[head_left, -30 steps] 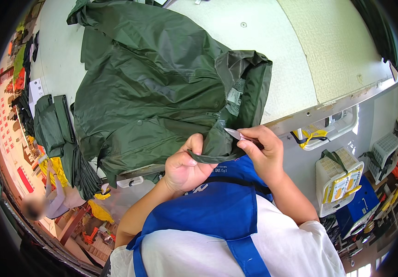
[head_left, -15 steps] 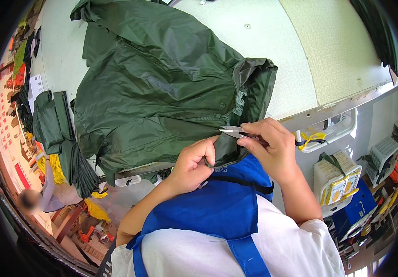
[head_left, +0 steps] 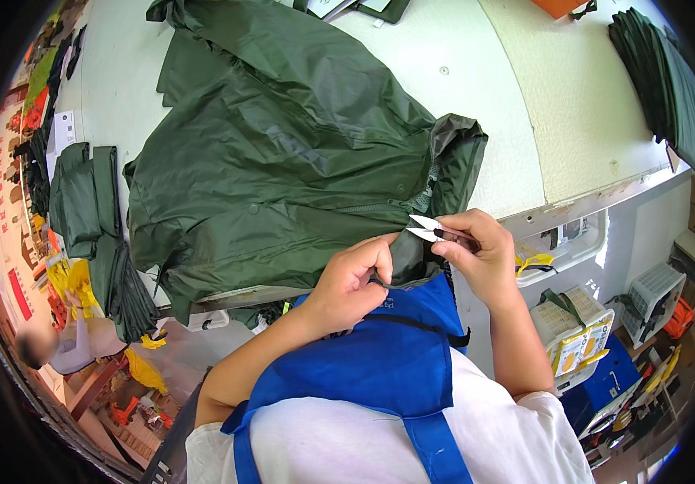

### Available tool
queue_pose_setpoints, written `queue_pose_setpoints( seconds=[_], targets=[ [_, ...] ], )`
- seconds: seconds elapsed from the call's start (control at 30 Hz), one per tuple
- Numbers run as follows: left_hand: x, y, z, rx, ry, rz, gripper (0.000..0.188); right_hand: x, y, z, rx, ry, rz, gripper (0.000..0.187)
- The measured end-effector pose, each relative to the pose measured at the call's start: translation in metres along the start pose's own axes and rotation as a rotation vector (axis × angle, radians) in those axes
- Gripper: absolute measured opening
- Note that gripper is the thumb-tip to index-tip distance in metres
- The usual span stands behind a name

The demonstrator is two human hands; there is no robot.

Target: The person folds a green jacket on a white table, aligns the edges, and places it into a plastic packaging bag. The person then folds the jacket again and places it into a white box.

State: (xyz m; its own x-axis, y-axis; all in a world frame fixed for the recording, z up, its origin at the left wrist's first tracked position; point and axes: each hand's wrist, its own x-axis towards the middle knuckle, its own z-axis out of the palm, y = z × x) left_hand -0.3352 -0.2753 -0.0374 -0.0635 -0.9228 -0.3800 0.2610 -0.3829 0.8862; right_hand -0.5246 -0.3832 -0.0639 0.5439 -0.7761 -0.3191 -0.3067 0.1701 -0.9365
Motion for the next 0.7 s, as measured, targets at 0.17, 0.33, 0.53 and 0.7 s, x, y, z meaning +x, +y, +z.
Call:
queue_pose_setpoints(
  seconds=[0.17,0.33,0.53,0.7],
  targets=[
    [0.001,0.0,0.0,0.033,0.006,0.01,0.014,0.0,0.013,-0.003,0.395,0.159,0.109,0.057],
    [0.014,0.006,0.005,0.048,0.018,0.043,0.027,-0.021,0.011,0.009,-0.225,0.01,-0.268,0.05],
    [0.014,-0.003,-0.041,1.23,0.278,0.241,0.067,-0.004,0.022,-0.044,0.113,-0.041,0.317,0.011],
    [0.03,-0.021,-0.066,1.38,0.194,0.304,0.066,0.053,0.06,-0.104,0.153,0.542,0.146,0.016]
  ],
)
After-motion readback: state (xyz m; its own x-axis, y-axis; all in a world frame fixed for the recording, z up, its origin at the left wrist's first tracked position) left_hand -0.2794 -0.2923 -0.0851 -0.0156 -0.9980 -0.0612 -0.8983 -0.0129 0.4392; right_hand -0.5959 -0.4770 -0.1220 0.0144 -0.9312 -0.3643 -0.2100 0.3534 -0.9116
